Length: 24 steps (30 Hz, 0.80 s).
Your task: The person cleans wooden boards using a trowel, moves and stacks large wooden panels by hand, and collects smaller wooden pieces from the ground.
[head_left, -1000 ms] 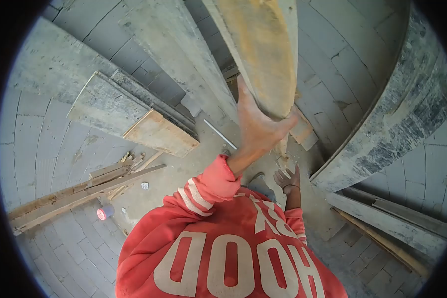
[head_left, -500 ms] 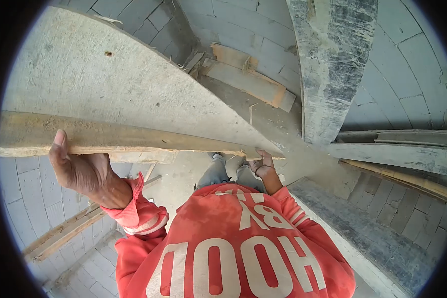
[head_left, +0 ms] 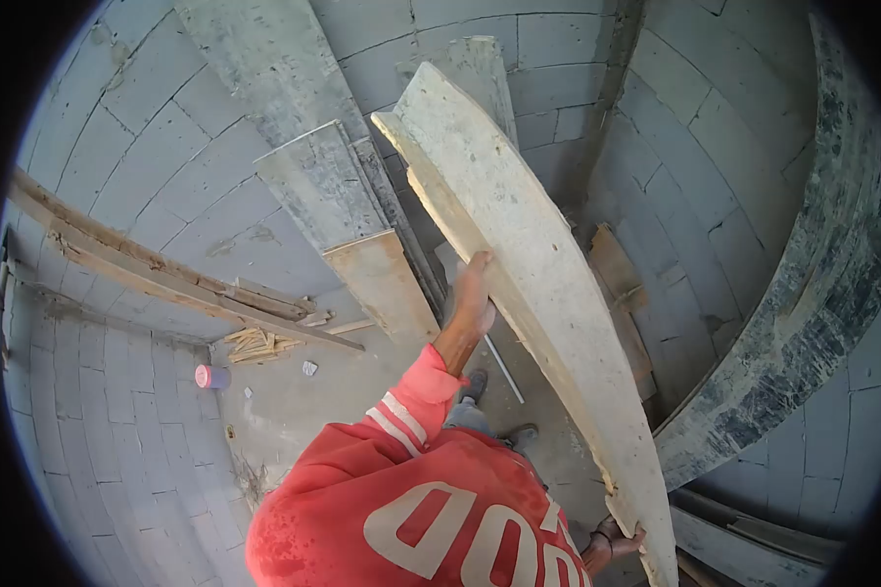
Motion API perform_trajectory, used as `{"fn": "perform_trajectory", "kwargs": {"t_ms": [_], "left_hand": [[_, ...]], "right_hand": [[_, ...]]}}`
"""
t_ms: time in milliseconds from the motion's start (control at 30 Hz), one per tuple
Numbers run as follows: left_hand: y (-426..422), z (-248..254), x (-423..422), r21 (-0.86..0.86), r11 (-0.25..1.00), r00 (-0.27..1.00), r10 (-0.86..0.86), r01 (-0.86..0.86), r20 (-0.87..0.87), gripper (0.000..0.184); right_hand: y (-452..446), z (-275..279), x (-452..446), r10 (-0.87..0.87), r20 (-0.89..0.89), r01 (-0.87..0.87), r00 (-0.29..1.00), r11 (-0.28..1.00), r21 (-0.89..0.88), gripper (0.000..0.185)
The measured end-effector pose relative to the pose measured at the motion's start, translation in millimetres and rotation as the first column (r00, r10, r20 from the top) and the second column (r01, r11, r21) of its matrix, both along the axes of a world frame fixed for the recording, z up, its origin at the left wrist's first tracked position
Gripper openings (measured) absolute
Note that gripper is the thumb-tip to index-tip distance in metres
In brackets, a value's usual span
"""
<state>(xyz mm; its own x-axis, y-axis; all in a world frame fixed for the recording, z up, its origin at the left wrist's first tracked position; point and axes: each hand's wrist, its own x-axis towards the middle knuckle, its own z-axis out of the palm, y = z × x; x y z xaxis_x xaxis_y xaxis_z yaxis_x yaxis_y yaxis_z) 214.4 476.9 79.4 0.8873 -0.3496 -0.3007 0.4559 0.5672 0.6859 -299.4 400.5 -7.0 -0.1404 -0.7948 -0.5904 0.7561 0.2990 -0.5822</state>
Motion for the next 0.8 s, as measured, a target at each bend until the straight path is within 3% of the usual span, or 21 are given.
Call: {"fn": "perform_trajectory", "kwargs": {"t_ms": [67, 133, 200, 267, 300, 333, 367, 433, 500, 533, 567, 600, 633, 667, 700, 733, 767, 800], "left_hand": [[2, -34, -3, 0.002, 1.000, 0.997, 0.019, -0.019, -0.069, 0.043], [6, -63, -8, 0.058, 0.996, 0.985, -0.057, 0.067, -0.161, 0.042], [4, -95, -12, 0.009, 0.995, 0.972, -0.099, 0.103, -0.213, 0.043], [6, -152, -20, -0.027, 0.991, 0.950, -0.135, 0.133, -0.281, 0.043], [-3, -191, -20, -0.011, 0.967, 0.902, -0.241, 0.254, -0.359, 0.044], [-4, -212, -21, -0.008, 0.928, 0.834, -0.340, 0.373, -0.435, 0.046], [1, -213, -20, -0.010, 0.928, 0.827, -0.337, 0.373, -0.449, 0.046], [15, -207, -20, 0.366, 0.594, 0.695, -0.561, 0.716, -0.449, 0.058], [38, -276, -23, 0.757, 0.339, 0.729, -0.635, 0.559, -0.254, 0.060], [47, -289, -14, 0.936, 0.125, 0.715, -0.681, 0.328, -0.159, 0.058], [64, -237, -10, 0.946, 0.107, 0.707, -0.692, 0.305, -0.150, 0.058], [80, -321, -7, 0.978, 0.028, 0.623, -0.775, 0.205, -0.108, 0.061], [98, -297, -5, 0.987, 0.067, 0.721, -0.690, 0.146, -0.060, 0.059], [118, -361, -5, 1.000, 0.003, 0.775, -0.632, -0.022, 0.019, 0.057], [141, -337, 5, 0.978, 0.022, 0.827, -0.538, 0.206, -0.162, 0.055], [164, -322, 10, 0.960, 0.035, 0.857, -0.460, 0.279, -0.233, 0.053], [185, -303, 11, 0.964, -0.004, 0.902, -0.351, 0.266, -0.250, 0.051], [212, -319, 16, 0.966, -0.071, 0.913, -0.314, 0.249, -0.259, 0.050]], "right_hand": [[2, 30, 2, -0.082, -0.039, 0.079, 0.996, 0.994, -0.080, 0.048], [-2, 43, -3, -0.177, -0.091, 0.161, 0.980, 0.975, -0.156, 0.046], [-12, 53, -21, -0.392, -0.126, 0.332, 0.911, 0.881, -0.336, 0.047], [-25, 89, -27, -0.404, -0.137, 0.315, 0.904, 0.850, -0.422, 0.045], [-30, 106, -18, -0.412, -0.098, 0.313, 0.906, 0.809, -0.498, 0.044], [-33, 129, 9, -0.478, -0.151, 0.311, 0.865, 0.748, -0.587, 0.044], [-35, 147, 36, -0.545, -0.192, 0.295, 0.817, 0.679, -0.672, 0.044], [-53, 153, 41, -0.367, -0.179, 0.100, 0.913, 0.627, -0.773, 0.053], [-70, 158, 77, -0.357, -0.190, 0.074, 0.915, 0.609, -0.790, 0.043], [-76, 158, 96, -0.346, -0.182, 0.061, 0.920, 0.587, -0.808, 0.033], [-74, 155, 114, -0.339, -0.139, 0.088, 0.930, 0.576, -0.813, 0.033], [-73, 146, 145, -0.230, -0.174, 0.023, 0.958, 0.663, -0.748, 0.039], [-80, 132, 182, -0.100, -0.177, -0.051, 0.979, 0.725, -0.687, 0.045], [-89, 113, 202, -0.069, -0.147, -0.044, 0.987, 0.760, -0.648, 0.050], [-97, 93, 225, 0.097, -0.136, -0.165, 0.986, 0.699, -0.696, 0.041], [-99, 74, 236, 0.247, -0.161, -0.283, 0.956, 0.615, -0.736, 0.032], [-114, 21, 241, 0.009, -0.319, -0.312, 0.948, 0.235, -0.921, 0.034], [-117, 8, 271, -0.142, -0.336, -0.335, 0.931, 0.029, -0.942, 0.035]]}}
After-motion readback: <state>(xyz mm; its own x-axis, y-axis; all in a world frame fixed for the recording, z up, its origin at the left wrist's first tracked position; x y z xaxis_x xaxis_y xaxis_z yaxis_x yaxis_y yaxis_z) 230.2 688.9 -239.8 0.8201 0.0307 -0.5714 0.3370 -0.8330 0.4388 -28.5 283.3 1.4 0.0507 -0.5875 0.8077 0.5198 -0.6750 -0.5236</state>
